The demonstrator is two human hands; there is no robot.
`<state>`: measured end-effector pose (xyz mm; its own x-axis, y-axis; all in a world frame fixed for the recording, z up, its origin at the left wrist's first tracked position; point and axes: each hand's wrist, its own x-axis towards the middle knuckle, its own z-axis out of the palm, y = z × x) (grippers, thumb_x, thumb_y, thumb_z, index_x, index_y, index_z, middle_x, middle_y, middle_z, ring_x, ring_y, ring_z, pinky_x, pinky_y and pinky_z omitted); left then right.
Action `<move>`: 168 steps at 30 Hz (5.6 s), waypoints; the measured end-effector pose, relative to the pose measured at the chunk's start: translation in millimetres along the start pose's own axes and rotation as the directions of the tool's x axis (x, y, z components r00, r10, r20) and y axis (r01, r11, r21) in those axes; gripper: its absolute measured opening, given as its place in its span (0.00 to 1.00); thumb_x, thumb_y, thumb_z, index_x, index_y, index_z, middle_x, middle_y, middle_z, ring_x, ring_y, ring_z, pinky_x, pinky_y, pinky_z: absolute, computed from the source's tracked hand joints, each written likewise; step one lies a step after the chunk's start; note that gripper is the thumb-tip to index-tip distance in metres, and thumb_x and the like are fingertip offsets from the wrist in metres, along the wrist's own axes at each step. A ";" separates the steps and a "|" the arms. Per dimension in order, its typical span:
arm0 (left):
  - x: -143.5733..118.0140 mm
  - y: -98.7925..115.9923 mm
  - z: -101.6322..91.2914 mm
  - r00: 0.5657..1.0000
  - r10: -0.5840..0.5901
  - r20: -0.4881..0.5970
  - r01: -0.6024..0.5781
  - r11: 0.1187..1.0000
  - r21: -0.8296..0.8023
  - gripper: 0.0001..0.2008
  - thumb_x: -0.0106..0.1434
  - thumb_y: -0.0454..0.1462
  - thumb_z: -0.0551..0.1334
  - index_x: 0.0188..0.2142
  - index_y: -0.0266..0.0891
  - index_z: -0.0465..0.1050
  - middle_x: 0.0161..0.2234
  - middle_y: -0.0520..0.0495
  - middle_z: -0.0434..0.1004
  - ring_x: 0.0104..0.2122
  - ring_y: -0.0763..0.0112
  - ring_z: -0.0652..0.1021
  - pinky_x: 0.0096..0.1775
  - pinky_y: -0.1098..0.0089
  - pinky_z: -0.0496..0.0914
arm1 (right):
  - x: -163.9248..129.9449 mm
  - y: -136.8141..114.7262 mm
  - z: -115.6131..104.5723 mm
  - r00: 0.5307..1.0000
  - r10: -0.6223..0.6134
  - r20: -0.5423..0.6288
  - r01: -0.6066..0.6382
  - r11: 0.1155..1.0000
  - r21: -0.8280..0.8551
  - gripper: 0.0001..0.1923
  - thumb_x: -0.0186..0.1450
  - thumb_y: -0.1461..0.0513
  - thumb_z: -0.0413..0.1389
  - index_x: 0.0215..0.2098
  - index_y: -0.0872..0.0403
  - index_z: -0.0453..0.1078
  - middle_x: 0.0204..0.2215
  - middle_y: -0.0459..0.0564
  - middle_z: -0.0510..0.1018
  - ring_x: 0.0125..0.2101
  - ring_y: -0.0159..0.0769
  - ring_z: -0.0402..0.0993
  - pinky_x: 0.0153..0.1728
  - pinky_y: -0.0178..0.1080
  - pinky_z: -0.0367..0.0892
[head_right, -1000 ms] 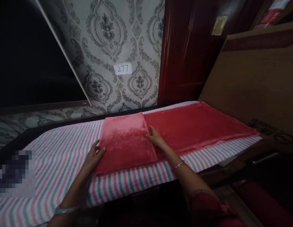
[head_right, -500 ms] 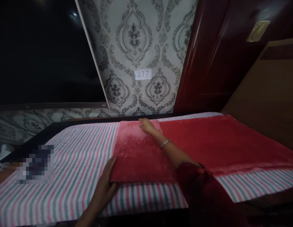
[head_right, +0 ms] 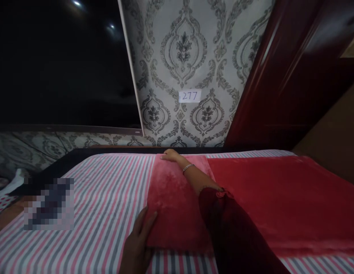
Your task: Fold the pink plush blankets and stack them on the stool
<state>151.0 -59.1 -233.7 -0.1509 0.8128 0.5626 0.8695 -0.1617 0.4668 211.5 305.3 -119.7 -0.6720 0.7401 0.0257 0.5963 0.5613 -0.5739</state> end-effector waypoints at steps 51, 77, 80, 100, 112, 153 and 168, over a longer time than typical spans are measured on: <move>40.6 5.8 -41.9 0.937 0.253 0.240 -0.320 0.899 0.300 0.31 0.55 0.26 0.56 0.59 0.36 0.72 0.61 0.37 0.72 0.62 0.49 0.69 0.57 0.52 0.68 | -205.0 63.2 -14.9 0.875 0.300 -0.379 -0.221 0.946 0.238 0.36 0.63 0.66 0.56 0.69 0.59 0.56 0.57 0.62 0.75 0.55 0.51 0.72 0.58 0.50 0.65; 155.2 32.8 -60.2 0.838 0.205 0.506 -0.286 0.954 0.087 0.25 0.70 0.40 0.46 0.61 0.36 0.69 0.61 0.41 0.73 0.59 0.60 0.74 0.61 0.59 0.67 | -282.4 -4.6 0.0 0.922 0.078 -0.379 -0.159 0.969 -0.189 0.29 0.68 0.63 0.51 0.67 0.57 0.61 0.65 0.62 0.65 0.63 0.49 0.62 0.62 0.48 0.59; 199.7 39.4 -30.0 0.807 0.077 0.586 -0.243 0.947 0.209 0.27 0.70 0.40 0.49 0.64 0.34 0.65 0.64 0.38 0.68 0.64 0.58 0.68 0.64 0.56 0.61 | -246.7 -19.9 -2.2 0.958 0.007 -0.286 -0.087 0.960 -0.267 0.32 0.72 0.57 0.50 0.71 0.58 0.54 0.69 0.61 0.58 0.68 0.48 0.53 0.66 0.49 0.51; 175.4 22.6 45.3 0.905 0.062 0.421 -0.294 0.806 0.514 0.30 0.71 0.48 0.52 0.69 0.43 0.58 0.69 0.35 0.56 0.68 0.42 0.59 0.62 0.35 0.53 | -145.8 10.3 -15.6 0.948 0.127 -0.291 -0.222 0.920 -0.323 0.28 0.75 0.53 0.43 0.71 0.50 0.54 0.71 0.53 0.55 0.71 0.49 0.43 0.67 0.60 0.41; 255.8 22.4 43.7 0.861 -0.142 0.489 -0.105 0.890 0.443 0.29 0.73 0.47 0.47 0.67 0.36 0.59 0.69 0.34 0.57 0.69 0.55 0.59 0.65 0.48 0.55 | -140.1 42.7 11.5 0.926 0.169 -0.336 -0.278 0.909 -0.311 0.30 0.76 0.50 0.41 0.71 0.56 0.55 0.70 0.60 0.54 0.70 0.50 0.45 0.65 0.62 0.45; 129.4 31.5 10.2 0.837 -0.013 0.548 -0.250 0.880 0.404 0.37 0.70 0.54 0.52 0.71 0.38 0.51 0.72 0.34 0.43 0.71 0.45 0.49 0.65 0.37 0.46 | -271.5 29.8 29.9 0.994 0.038 -0.105 -0.073 0.935 -0.347 0.36 0.72 0.47 0.50 0.73 0.46 0.48 0.73 0.51 0.45 0.72 0.48 0.37 0.68 0.57 0.38; 118.3 60.0 -13.7 0.801 0.090 0.592 -0.310 0.908 0.281 0.33 0.71 0.51 0.51 0.70 0.40 0.55 0.71 0.36 0.51 0.71 0.47 0.51 0.66 0.38 0.44 | -339.7 19.3 16.5 0.960 0.059 -0.275 -0.119 0.971 -0.206 0.31 0.75 0.52 0.43 0.72 0.54 0.52 0.71 0.56 0.54 0.71 0.46 0.43 0.68 0.53 0.47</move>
<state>178.9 19.7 -129.8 0.2360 0.9677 0.0883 0.9687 -0.2414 0.0578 444.1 58.6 -153.0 -0.4886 0.8453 0.2161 0.7497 0.5334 -0.3917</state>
